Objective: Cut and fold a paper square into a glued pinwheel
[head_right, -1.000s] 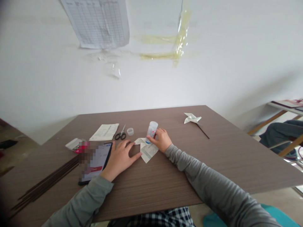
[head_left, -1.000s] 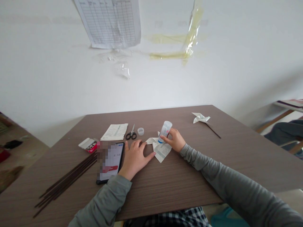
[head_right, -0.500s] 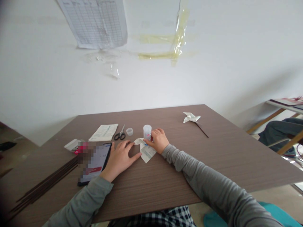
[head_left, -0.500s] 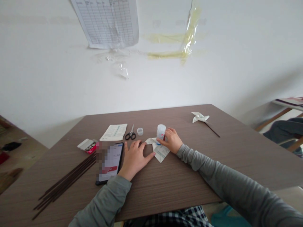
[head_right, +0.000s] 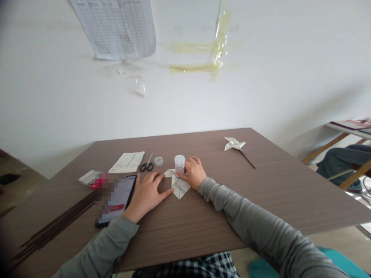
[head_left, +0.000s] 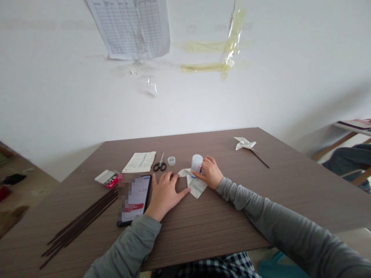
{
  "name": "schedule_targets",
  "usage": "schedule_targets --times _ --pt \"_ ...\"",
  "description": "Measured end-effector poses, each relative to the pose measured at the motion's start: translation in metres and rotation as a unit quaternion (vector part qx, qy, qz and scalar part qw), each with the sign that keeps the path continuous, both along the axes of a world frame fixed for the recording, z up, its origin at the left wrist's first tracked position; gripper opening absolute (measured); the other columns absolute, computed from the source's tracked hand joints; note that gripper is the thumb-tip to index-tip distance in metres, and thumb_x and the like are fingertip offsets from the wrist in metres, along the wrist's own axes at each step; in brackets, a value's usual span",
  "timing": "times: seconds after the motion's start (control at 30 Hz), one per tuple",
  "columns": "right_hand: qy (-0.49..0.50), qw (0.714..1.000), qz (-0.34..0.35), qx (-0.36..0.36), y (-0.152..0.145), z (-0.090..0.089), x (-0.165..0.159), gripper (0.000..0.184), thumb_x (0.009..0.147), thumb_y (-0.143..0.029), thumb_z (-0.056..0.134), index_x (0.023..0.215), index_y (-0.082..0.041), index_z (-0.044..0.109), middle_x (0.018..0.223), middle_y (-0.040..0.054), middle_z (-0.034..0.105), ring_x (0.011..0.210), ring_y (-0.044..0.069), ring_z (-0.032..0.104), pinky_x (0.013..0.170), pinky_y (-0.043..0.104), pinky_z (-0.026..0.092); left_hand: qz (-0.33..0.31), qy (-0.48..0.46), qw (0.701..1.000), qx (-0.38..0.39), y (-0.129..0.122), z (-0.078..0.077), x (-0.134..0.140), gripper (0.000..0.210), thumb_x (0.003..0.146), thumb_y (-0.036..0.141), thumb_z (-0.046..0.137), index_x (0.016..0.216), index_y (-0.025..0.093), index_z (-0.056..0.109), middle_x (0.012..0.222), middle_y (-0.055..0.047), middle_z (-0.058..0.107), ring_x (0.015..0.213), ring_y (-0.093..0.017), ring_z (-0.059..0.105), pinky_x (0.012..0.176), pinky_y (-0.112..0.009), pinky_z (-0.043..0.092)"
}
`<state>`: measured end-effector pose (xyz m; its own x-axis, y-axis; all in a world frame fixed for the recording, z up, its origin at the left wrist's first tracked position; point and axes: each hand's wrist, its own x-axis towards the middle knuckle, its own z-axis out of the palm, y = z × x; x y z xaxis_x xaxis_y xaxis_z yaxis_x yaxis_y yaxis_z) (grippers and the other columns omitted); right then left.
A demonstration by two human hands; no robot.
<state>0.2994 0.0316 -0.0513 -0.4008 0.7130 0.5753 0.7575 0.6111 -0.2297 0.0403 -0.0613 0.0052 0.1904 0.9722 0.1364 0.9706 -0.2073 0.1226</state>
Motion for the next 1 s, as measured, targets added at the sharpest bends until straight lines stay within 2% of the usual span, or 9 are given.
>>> schedule_targets --times 0.4,1.0 --pt "0.022 0.999 0.01 -0.037 -0.0029 0.007 -0.0015 0.04 0.118 -0.049 0.094 0.091 -0.032 0.072 0.098 0.0063 0.085 0.112 0.036 0.081 0.136 0.068 0.058 0.006 0.0 1.0 -0.006 -0.0015 0.0037 0.0017 0.056 0.114 0.056 0.091 0.164 0.03 0.092 0.18 -0.022 0.082 0.174 -0.052 0.071 0.156 -0.088 0.037" --pt "0.041 0.999 -0.002 -0.033 -0.0011 0.0017 0.0001 0.034 0.119 -0.047 0.093 0.095 -0.031 0.074 0.104 0.0075 0.088 0.116 0.036 0.084 0.138 0.07 0.058 0.018 -0.004 1.0 -0.017 -0.0001 0.0032 0.0025 0.062 0.112 0.058 0.093 0.167 0.029 0.09 0.183 -0.023 0.079 0.174 -0.053 0.069 0.156 -0.087 0.037"
